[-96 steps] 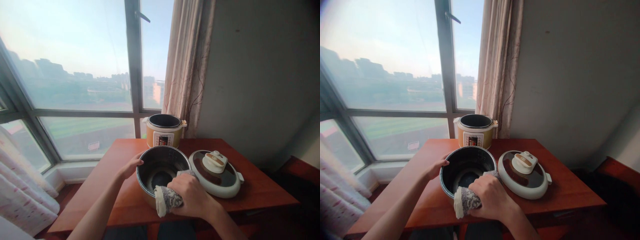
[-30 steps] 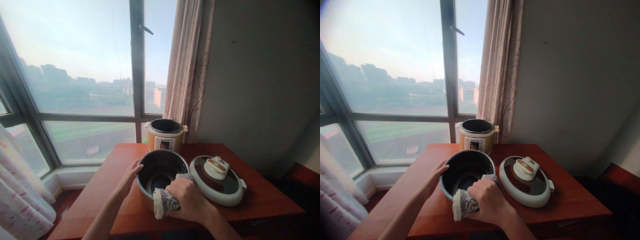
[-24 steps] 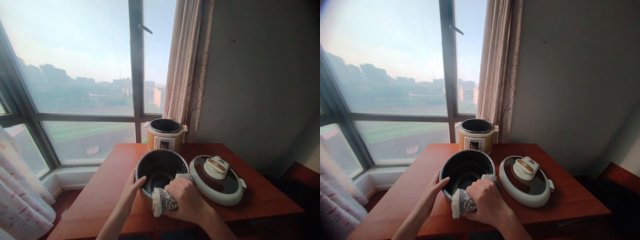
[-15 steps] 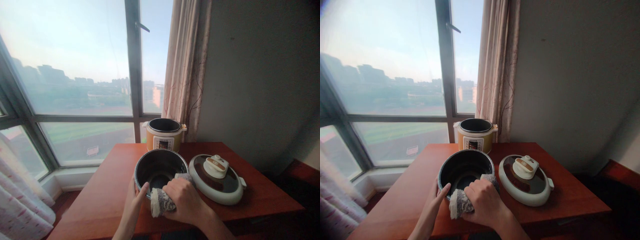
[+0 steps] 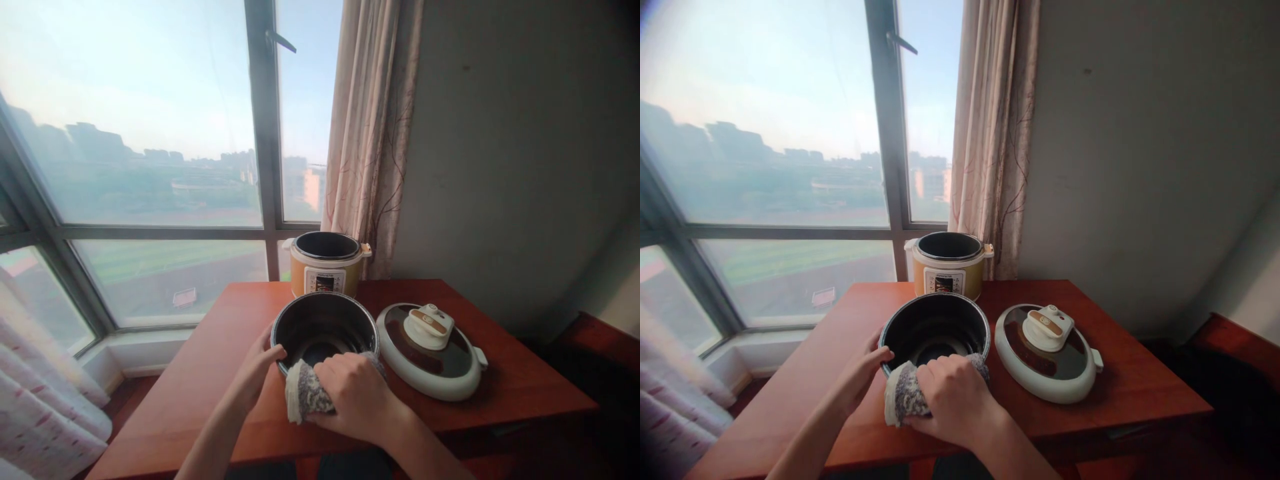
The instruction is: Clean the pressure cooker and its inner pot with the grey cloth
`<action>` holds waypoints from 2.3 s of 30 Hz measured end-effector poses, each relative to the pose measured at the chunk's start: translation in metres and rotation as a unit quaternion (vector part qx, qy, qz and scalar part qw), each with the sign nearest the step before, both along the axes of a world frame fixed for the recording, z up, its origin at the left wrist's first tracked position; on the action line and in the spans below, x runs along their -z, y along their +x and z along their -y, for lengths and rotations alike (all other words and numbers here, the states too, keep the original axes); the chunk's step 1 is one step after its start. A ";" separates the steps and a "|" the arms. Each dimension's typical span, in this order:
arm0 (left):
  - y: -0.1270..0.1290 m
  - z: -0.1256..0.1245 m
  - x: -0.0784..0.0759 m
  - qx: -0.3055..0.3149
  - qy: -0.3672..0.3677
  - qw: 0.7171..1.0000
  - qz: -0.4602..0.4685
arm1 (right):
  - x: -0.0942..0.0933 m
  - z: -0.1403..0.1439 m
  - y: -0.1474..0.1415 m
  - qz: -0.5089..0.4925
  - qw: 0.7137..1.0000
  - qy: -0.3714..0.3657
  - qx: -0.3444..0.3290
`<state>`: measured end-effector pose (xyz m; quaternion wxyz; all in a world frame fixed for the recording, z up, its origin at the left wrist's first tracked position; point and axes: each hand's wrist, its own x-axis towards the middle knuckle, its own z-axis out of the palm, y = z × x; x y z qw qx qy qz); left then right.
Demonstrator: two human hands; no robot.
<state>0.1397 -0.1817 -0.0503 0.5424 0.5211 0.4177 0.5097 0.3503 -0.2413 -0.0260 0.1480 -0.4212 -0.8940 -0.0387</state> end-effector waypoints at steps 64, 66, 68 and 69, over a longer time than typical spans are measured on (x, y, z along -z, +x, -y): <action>-0.029 -0.056 -0.001 0.162 -0.055 0.984 -0.038 | 0.010 -0.002 0.034 -0.036 0.999 -0.029 -0.011; -0.027 -0.047 0.002 0.102 -0.057 0.992 -0.048 | 0.008 0.000 0.032 -0.040 0.999 -0.028 -0.004; -0.026 -0.039 0.001 0.033 -0.044 0.995 -0.083 | 0.007 0.000 0.031 -0.041 0.999 -0.029 -0.002; -0.025 -0.036 0.000 0.000 -0.034 0.994 -0.104 | 0.007 0.000 0.030 -0.040 0.999 -0.030 -0.002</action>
